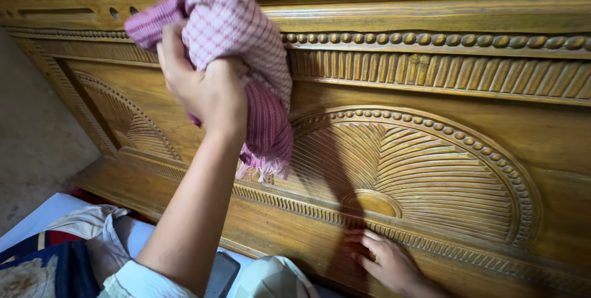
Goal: The person wipes a wooden headboard with a pink cloth, moving from the top edge down to the carved central panel. They use both hands to hold the cloth and apply pressure while cleaning the surface.
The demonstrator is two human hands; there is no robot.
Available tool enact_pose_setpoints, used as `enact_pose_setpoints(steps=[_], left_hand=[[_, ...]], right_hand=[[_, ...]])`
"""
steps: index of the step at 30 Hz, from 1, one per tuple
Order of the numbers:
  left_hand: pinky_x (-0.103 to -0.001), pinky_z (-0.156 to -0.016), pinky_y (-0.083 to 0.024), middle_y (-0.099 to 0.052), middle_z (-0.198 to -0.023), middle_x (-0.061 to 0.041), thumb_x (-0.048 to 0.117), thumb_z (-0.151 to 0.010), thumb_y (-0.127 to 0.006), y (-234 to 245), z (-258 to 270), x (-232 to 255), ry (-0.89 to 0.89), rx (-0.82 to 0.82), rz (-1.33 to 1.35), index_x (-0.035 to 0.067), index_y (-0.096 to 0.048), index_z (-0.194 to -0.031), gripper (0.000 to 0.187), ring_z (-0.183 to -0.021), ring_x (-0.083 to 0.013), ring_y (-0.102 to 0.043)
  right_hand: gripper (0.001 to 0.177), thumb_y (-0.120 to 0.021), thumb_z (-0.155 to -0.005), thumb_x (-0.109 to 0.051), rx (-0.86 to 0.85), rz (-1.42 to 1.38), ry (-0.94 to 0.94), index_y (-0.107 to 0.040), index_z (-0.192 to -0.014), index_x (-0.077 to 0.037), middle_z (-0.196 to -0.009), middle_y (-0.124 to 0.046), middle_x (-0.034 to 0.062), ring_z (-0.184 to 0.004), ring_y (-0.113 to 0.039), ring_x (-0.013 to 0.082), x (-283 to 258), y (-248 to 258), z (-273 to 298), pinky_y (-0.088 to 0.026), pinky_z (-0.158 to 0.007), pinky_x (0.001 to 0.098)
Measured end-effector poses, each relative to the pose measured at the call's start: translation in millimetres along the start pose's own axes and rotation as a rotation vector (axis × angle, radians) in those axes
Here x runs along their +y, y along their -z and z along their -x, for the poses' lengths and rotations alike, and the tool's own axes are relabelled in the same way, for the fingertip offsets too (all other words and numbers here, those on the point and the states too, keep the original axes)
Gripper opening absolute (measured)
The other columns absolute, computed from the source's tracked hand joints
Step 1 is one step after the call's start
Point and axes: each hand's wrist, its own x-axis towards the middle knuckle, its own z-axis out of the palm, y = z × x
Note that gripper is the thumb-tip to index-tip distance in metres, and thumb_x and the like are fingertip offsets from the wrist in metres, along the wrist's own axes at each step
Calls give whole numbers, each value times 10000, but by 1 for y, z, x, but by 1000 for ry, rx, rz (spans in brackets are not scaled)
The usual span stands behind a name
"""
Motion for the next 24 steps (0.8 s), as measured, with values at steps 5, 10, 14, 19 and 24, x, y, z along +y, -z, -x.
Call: enact_pose_setpoints(steps=[5,10,14,19,24], left_hand=[[-414,-1050,-465,-671,-1193,-131,118,-777,-626,-23,-10,-3,-37,-186,-311,89,-624,-1378,602,-1154,-302,-641],[-446,-1026,-466,-680,-1237,-157,190,-805,-621,-25,-18,-4,41,-328,-430,135,-600,-1412,610,-1196,-364,-624],[-459,-1031,-455,-670,-1246,-184,206,-787,-650,-20,-15,-9,26,-309,-441,101,-573,-1418,645,-1197,-394,-612],[-484,-1035,-439,-635,-1294,-193,212,-779,-658,-8,-7,-29,143,-272,-515,102,-517,-1449,693,-1220,-406,-581],[-552,-998,-422,-556,-1343,-192,201,-760,-669,0,9,-44,370,-320,-702,134,-410,-1497,783,-1203,-446,-535]], right_hand=[[413,-678,-893,-294,65,-67,38,-665,-1296,-205,-1389,-669,-33,-1233,-639,193,-10,4,0,-487,-1047,368],[411,-672,-890,-277,47,-81,4,-658,-1295,-207,-1382,-662,-47,-1238,-641,188,-17,5,2,-475,-1059,372],[384,-659,-906,-263,72,-54,49,-661,-1282,-185,-1342,-662,-26,-1239,-644,212,-20,6,3,-492,-1044,388],[401,-668,-887,-245,111,-44,86,-658,-1281,-170,-1370,-644,1,-1242,-637,245,-14,1,3,-503,-1042,401],[393,-683,-876,-286,106,-27,37,-685,-1255,-182,-1449,-627,-11,-1253,-633,239,-6,-4,1,-482,-1059,404]])
